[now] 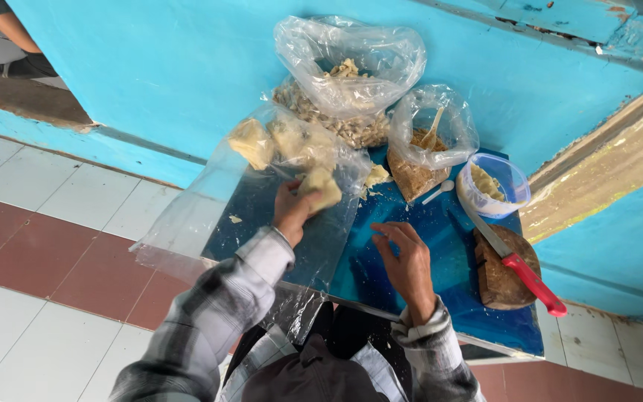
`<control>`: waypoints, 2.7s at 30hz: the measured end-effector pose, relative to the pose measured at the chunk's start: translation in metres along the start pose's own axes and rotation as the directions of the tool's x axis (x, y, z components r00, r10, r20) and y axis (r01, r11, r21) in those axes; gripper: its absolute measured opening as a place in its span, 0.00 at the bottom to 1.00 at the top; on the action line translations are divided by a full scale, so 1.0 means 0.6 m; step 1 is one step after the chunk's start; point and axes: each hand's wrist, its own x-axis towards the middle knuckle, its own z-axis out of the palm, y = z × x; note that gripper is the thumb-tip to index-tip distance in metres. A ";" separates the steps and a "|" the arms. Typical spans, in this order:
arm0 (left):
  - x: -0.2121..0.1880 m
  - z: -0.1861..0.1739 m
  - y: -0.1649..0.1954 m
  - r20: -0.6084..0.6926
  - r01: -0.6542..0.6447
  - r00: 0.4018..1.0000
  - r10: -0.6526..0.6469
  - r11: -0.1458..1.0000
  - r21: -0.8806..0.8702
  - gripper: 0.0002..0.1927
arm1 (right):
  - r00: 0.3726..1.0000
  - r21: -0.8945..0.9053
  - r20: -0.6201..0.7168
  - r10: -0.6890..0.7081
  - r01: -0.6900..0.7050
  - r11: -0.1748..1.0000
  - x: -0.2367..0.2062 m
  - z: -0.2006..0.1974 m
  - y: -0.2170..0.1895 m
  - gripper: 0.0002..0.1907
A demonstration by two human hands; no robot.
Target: The person folds filled dough wrappers into stuffed pastries at a small table. They pinch each wrapper closed by hand, place the finished pastry into a plastic container, and occasionally reach into a bag to add filling before sealing the next wrapper.
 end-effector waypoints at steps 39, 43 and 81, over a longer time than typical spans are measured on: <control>-0.013 -0.052 -0.056 0.097 -0.071 0.993 0.067 0.997 0.037 0.29 | 0.985 -0.225 0.162 -0.063 0.099 0.969 0.106 0.137 0.019 0.26; -0.012 -0.056 -0.057 0.137 -0.019 0.990 0.031 0.996 -0.083 0.27 | 0.988 -0.130 0.154 0.028 -0.007 0.991 0.119 0.130 0.035 0.20; -0.060 -0.043 -0.031 0.140 -0.491 0.773 0.618 0.445 0.749 0.20 | 0.996 0.259 -0.063 0.059 -0.041 0.965 0.077 0.017 0.111 0.06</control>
